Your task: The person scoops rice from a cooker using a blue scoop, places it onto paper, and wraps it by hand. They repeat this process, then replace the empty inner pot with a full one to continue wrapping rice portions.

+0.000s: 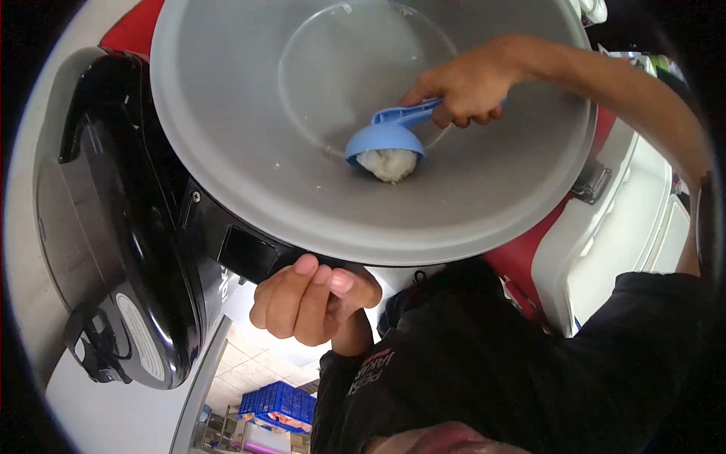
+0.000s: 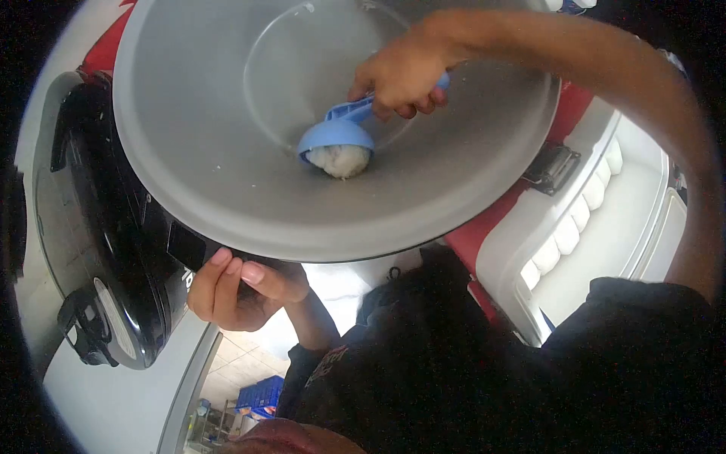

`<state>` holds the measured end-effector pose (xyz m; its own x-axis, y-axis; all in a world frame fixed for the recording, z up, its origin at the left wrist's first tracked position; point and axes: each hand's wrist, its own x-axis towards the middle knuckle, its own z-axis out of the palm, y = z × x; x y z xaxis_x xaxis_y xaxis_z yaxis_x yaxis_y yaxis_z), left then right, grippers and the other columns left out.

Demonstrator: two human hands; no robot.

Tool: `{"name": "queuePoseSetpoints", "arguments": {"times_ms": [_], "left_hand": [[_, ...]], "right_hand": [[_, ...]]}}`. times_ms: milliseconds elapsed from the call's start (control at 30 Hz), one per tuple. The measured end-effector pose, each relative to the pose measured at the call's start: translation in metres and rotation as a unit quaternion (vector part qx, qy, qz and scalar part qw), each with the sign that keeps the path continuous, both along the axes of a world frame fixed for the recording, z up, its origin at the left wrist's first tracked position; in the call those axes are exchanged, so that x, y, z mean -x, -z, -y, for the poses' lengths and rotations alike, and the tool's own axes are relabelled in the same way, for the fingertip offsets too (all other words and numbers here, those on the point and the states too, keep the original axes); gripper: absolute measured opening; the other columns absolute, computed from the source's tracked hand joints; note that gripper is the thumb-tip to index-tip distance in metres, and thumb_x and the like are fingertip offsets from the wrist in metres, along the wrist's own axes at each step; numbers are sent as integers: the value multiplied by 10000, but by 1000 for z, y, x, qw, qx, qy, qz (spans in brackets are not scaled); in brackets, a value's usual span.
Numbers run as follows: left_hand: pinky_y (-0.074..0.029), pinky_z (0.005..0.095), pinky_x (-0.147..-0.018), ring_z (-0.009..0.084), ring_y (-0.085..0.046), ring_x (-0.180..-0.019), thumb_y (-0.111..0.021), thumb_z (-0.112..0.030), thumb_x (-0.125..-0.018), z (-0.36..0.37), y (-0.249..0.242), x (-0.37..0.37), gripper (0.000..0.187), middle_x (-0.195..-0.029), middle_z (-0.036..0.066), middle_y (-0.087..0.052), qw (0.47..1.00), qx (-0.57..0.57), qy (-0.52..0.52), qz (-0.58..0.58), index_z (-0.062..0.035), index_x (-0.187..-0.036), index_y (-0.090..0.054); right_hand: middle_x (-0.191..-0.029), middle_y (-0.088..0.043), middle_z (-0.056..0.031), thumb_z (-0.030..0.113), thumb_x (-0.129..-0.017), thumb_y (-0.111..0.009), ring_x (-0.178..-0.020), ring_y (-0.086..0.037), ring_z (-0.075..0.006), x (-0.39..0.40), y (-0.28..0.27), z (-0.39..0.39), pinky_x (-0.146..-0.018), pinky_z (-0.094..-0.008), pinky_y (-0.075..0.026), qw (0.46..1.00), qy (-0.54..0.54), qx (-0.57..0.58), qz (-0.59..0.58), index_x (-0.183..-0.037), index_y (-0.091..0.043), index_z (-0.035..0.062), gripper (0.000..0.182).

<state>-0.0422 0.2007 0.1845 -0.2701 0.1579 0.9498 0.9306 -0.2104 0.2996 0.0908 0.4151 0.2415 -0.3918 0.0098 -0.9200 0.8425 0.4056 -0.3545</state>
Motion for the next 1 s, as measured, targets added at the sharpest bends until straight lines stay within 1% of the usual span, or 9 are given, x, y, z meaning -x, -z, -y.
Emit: {"name": "queuePoseSetpoints", "arguments": {"times_ms": [167, 233, 267, 333, 767, 833, 867, 933, 1000], "left_hand": [[-366, 213, -627, 129, -485, -750, -574, -152, -783, 2, 0, 0, 75, -808, 23, -560, 1000, 16, -13, -3, -83, -788, -547], [-384, 230, -650, 150, -500, -748, -580, -151, -797, 4, -1, 0, 105, -799, 59, -551, 1000, 24, -9, -6, -56, -785, -538], [-402, 247, -672, 170, -515, -747, -585, -151, -811, 6, -1, 0, 138, -790, 95, -542, 999, 40, -2, -7, -28, -782, -530], [-396, 252, -662, 180, -513, -754, -591, -133, -817, 8, -3, 1, 128, -804, 111, -560, 998, 55, 7, -7, -18, -789, -541], [-385, 341, -818, 225, -542, -871, -543, -234, -870, 23, -62, -24, 283, -978, 125, -617, 979, 142, 88, 116, 10, -1007, -584], [-424, 343, -818, 233, -539, -974, -516, -310, -903, 34, -93, -42, 439, -1059, 159, -598, 849, 182, 302, 394, 38, -1171, -522], [-424, 343, -818, 233, -539, -974, -516, -310, -903, 36, -99, -46, 439, -1059, 159, -598, 851, 176, 304, 390, 38, -1171, -522], [-374, 345, -910, 219, -521, -1055, -358, -407, -973, 37, -112, -51, 535, -1122, 161, -585, 712, 164, 411, 545, 46, -1238, -460], [-383, 350, -944, 243, -553, -1056, -429, -391, -960, 47, -120, -51, 509, -1144, 193, -573, 687, 182, 435, 553, 46, -1217, -462]], "right_hand": [[-550, -389, 6, 73, -854, -507, -352, -352, -72, 10, -22, -42, -271, -228, -255, 979, 73, 165, 91, -1356, -370, 76, 520], [-653, -480, 7, 140, -873, -529, -513, -484, -95, 13, -19, -69, -439, -252, -431, 831, 159, 483, 223, -1057, -506, 61, 202], [-653, -480, 7, 140, -873, -529, -513, -484, -95, 11, -26, -67, -439, -252, -431, 836, 155, 478, 221, -1057, -506, 61, 202], [-524, -379, -9, 96, -878, -476, -330, -351, -80, -3, -41, -58, -228, -228, -265, 919, 173, 326, 140, -1387, -316, 79, 534], [-617, -416, -25, 297, -976, -401, -399, -408, -101, -38, -122, 100, -337, -256, -367, 782, 453, 288, -318, -1235, -426, 36, 369], [-620, -433, -31, 307, -976, -411, -396, -447, -118, -35, -131, 124, -347, -285, -415, 764, 478, 261, -346, -1243, -405, 44, 375], [-620, -433, -31, 307, -976, -411, -396, -447, -118, -33, -135, 137, -347, -285, -415, 766, 474, 257, -351, -1243, -405, 44, 375], [-666, -473, -47, 324, -987, -395, -454, -518, -161, -27, -148, 167, -418, -310, -473, 823, 427, 162, -339, -1228, -407, 39, 373], [-725, -526, -75, 307, -979, -407, -557, -581, -195, -26, -143, 185, -513, -336, -507, 843, 374, 164, -351, -1196, -417, 31, 352]]}}
